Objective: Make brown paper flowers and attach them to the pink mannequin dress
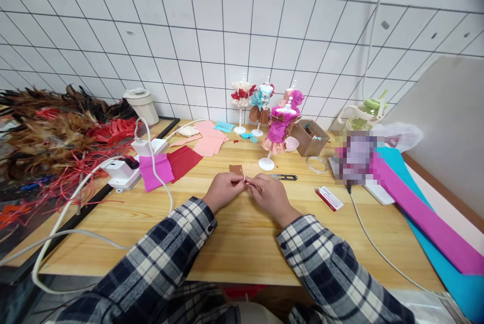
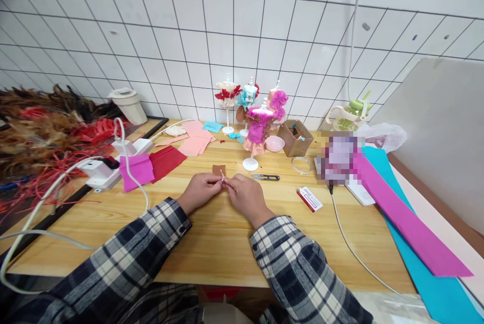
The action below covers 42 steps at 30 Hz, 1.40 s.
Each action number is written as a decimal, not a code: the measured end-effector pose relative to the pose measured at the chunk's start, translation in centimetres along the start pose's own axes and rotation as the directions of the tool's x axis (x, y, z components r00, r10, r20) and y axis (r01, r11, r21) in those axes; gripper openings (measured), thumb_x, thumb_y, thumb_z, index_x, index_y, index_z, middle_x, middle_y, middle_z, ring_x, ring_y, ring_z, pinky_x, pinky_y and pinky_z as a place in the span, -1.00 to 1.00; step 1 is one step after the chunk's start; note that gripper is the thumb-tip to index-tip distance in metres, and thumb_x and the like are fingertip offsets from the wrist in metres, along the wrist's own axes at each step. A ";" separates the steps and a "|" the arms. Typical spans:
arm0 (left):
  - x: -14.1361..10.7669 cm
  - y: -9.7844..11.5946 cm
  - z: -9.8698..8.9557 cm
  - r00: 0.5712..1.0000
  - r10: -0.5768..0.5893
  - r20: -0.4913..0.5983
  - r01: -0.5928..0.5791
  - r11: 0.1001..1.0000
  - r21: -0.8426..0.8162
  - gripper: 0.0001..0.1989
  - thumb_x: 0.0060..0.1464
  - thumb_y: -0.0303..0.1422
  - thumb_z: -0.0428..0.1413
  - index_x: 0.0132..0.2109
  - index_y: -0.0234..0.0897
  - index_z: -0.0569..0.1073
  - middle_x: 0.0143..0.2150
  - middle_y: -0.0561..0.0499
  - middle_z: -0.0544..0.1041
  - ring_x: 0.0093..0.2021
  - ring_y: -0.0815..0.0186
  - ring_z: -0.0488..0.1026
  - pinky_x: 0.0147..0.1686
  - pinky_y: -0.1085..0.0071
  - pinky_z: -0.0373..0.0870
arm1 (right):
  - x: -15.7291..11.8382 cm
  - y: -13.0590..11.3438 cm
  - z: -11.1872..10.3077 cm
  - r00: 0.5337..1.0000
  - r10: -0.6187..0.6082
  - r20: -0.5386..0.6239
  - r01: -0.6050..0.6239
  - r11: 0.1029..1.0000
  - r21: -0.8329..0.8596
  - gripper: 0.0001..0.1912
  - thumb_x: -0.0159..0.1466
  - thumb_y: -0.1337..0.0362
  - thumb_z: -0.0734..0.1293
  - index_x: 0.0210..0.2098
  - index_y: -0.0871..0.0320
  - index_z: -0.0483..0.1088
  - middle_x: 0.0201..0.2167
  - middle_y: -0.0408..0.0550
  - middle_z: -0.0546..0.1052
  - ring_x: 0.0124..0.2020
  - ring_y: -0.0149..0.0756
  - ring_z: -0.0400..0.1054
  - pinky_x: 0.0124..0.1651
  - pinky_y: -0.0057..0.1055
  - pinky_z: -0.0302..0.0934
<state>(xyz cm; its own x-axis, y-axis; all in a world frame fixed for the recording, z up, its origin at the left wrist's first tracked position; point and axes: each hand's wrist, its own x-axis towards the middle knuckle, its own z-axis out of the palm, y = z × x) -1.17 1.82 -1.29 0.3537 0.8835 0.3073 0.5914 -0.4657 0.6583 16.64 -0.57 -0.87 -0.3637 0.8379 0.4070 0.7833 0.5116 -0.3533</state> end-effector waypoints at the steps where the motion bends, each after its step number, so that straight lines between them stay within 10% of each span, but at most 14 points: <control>1: 0.0 0.0 0.0 1.000 0.002 0.004 -0.002 1.000 0.003 -0.77 0.06 -0.37 0.03 -0.35 -0.27 0.59 -0.46 0.05 0.56 -0.47 0.41 0.40 -0.43 0.54 0.21 | 0.0 0.0 0.0 1.000 0.003 0.000 -0.003 1.000 0.001 -0.71 0.33 0.21 0.17 -0.09 0.04 0.48 -0.31 -0.06 0.52 -0.29 -0.37 0.38 -0.26 -0.49 0.16; 13: -0.2 1.1 0.0 0.999 -0.035 -0.033 0.036 0.999 0.040 -0.76 0.06 -0.30 0.06 -0.36 -0.26 0.61 -0.48 0.03 0.58 -0.51 0.41 0.39 -0.47 0.52 0.16 | 0.0 -0.3 -0.5 0.981 0.047 -0.190 -0.035 0.997 0.066 -0.75 0.30 0.21 0.22 -0.10 0.07 0.45 -0.23 -0.05 0.52 -0.26 -0.33 0.38 -0.21 -0.44 0.20; 25: -0.3 1.7 -0.3 1.000 -0.002 -0.018 0.003 0.999 0.033 -0.81 0.01 -0.38 0.08 -0.40 -0.26 0.60 -0.48 0.03 0.58 -0.47 0.39 0.42 -0.43 0.51 0.22 | 0.3 -0.4 -0.1 0.983 0.155 -0.099 -0.129 0.966 0.226 -0.91 0.16 0.27 0.29 -0.37 0.11 0.42 -0.40 -0.14 0.47 -0.46 -0.41 0.28 -0.39 -0.47 0.08; 35: 0.2 2.1 -1.0 0.991 -0.107 0.083 0.132 0.899 -0.419 -0.82 -0.03 -0.32 0.12 -0.39 -0.31 0.58 -0.34 -0.06 0.61 -0.28 0.26 0.52 -0.25 0.42 0.39 | 1.2 1.5 0.5 0.818 0.560 0.132 -0.424 0.430 0.797 -0.87 0.03 0.20 0.23 -0.48 0.13 0.24 -0.69 -0.33 0.14 -0.66 -0.51 -0.06 -0.59 -0.53 -0.14; 42: 0.3 0.9 -0.8 0.958 -0.243 0.154 0.266 0.544 -0.796 -0.81 -0.08 -0.27 0.20 -0.40 -0.35 0.54 -0.24 -0.14 0.62 -0.05 0.12 0.49 0.06 0.20 0.28 | 1.2 2.3 0.9 0.749 0.636 0.187 -0.495 0.350 0.795 -0.87 0.00 0.21 0.22 -0.49 0.13 0.22 -0.72 -0.37 0.11 -0.73 -0.55 -0.09 -0.67 -0.56 -0.22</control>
<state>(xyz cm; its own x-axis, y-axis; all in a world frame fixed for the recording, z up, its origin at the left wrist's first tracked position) -1.08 1.67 -0.04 0.3067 0.9514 0.0286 -0.1610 0.0223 0.9867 17.54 1.80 -1.90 0.1310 0.9884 -0.0772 0.0529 -0.0847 -0.9950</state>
